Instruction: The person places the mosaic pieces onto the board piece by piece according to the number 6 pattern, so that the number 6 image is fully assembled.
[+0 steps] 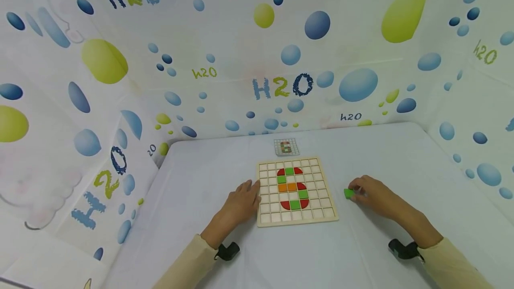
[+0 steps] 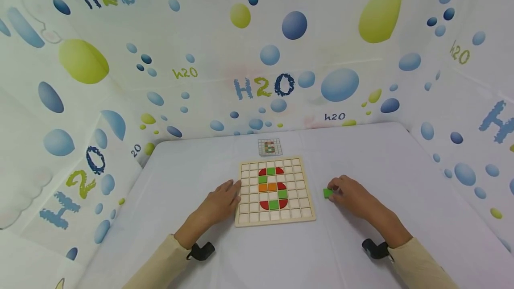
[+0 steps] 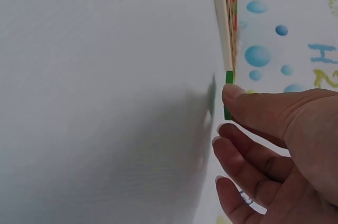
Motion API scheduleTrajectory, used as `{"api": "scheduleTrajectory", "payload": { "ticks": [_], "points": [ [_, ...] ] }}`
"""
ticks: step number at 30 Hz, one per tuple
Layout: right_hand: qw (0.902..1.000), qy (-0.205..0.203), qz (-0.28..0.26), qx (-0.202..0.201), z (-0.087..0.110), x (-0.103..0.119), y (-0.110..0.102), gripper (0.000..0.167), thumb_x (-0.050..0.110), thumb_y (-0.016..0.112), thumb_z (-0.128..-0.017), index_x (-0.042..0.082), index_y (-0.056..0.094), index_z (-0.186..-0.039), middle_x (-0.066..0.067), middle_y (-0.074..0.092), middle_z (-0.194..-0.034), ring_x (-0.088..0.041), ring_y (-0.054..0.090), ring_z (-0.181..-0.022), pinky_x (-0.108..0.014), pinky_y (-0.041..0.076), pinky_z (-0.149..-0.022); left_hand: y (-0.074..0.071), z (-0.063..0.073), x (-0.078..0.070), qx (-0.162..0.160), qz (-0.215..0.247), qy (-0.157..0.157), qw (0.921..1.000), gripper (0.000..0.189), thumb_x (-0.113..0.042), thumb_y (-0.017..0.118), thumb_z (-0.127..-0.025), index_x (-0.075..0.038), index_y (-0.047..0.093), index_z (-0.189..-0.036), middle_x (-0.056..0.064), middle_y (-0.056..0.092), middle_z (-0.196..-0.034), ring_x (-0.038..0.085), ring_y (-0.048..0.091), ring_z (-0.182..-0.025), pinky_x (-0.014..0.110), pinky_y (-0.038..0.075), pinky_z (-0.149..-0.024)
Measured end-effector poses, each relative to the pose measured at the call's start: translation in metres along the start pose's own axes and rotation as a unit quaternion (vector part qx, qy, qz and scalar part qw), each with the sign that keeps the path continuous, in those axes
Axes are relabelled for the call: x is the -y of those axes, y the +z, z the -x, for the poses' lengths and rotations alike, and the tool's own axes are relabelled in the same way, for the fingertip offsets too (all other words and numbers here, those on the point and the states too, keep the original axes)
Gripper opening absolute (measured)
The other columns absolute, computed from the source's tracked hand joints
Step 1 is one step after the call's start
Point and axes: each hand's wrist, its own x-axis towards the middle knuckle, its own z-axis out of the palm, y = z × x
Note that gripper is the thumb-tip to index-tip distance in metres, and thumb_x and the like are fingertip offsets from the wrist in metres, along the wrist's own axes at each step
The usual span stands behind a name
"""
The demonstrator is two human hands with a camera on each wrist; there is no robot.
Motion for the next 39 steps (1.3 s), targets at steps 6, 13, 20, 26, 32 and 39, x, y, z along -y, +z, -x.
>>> {"api": "scheduleTrajectory", "payload": {
  "ticks": [6, 13, 20, 26, 32, 39],
  "points": [
    [0.9999, -0.010, 0.004, -0.004, -0.010, 0.010, -0.004, 0.020, 0.008, 0.074, -0.098, 0.005, 0.069, -0.117, -0.003, 0.069, -0.110, -0.019, 0.065, -0.098, -0.040, 0.057, -0.084, 0.001, 0.001, 0.001, -0.005, 0.000, 0.000, 1.0000, 0.055, -0.029, 0.049, -0.113, -0.006, 0.041, -0.162, 0.025, 0.042, -0.162, 0.041, 0.041, -0.151, 0.065, 0.043, -0.113],
    [0.9998, -0.022, -0.005, 0.003, -0.022, 0.030, -0.006, 0.022, 0.010, 0.074, -0.099, 0.007, 0.068, -0.120, -0.004, 0.069, -0.113, -0.021, 0.065, -0.101, -0.044, 0.058, -0.088, -0.002, 0.003, 0.000, -0.004, 0.002, -0.001, 1.0000, 0.054, -0.027, 0.050, -0.113, -0.005, 0.041, -0.161, 0.025, 0.042, -0.162, 0.041, 0.041, -0.151, 0.064, 0.043, -0.113],
    [0.9994, -0.028, -0.012, 0.017, -0.032, 0.050, -0.002, 0.024, 0.009, 0.074, -0.099, 0.006, 0.068, -0.122, -0.004, 0.069, -0.114, -0.021, 0.064, -0.103, -0.044, 0.058, -0.090, 0.000, 0.003, 0.002, -0.007, 0.001, 0.000, 1.0000, 0.054, -0.027, 0.050, -0.113, -0.005, 0.041, -0.161, 0.025, 0.042, -0.162, 0.042, 0.041, -0.151, 0.064, 0.043, -0.113],
    [0.9988, -0.028, -0.023, 0.033, -0.043, 0.067, 0.005, 0.023, 0.012, 0.073, -0.100, 0.008, 0.068, -0.122, -0.002, 0.068, -0.113, -0.020, 0.063, -0.103, -0.039, 0.058, -0.090, 0.000, 0.004, 0.001, -0.007, 0.003, -0.001, 1.0000, 0.054, -0.027, 0.050, -0.112, -0.005, 0.041, -0.161, 0.025, 0.042, -0.162, 0.042, 0.042, -0.151, 0.064, 0.044, -0.113],
    [0.9982, -0.044, -0.015, 0.038, -0.054, 0.082, 0.014, 0.022, 0.012, 0.072, -0.101, 0.008, 0.068, -0.122, -0.003, 0.069, -0.115, -0.019, 0.063, -0.103, -0.040, 0.059, -0.092, -0.001, 0.004, 0.000, -0.005, 0.000, 0.000, 1.0000, 0.054, -0.027, 0.050, -0.113, -0.005, 0.041, -0.161, 0.025, 0.042, -0.162, 0.041, 0.042, -0.151, 0.063, 0.044, -0.113],
    [0.9970, -0.060, -0.007, 0.048, -0.064, 0.095, 0.026, 0.023, 0.012, 0.073, -0.100, 0.008, 0.068, -0.122, -0.003, 0.069, -0.114, -0.017, 0.063, -0.102, -0.038, 0.059, -0.091, -0.001, 0.004, 0.000, -0.001, 0.001, 0.000, 1.0000, 0.055, -0.028, 0.049, -0.113, -0.006, 0.041, -0.162, 0.024, 0.041, -0.163, 0.041, 0.041, -0.151, 0.063, 0.043, -0.114]
  ]
}}
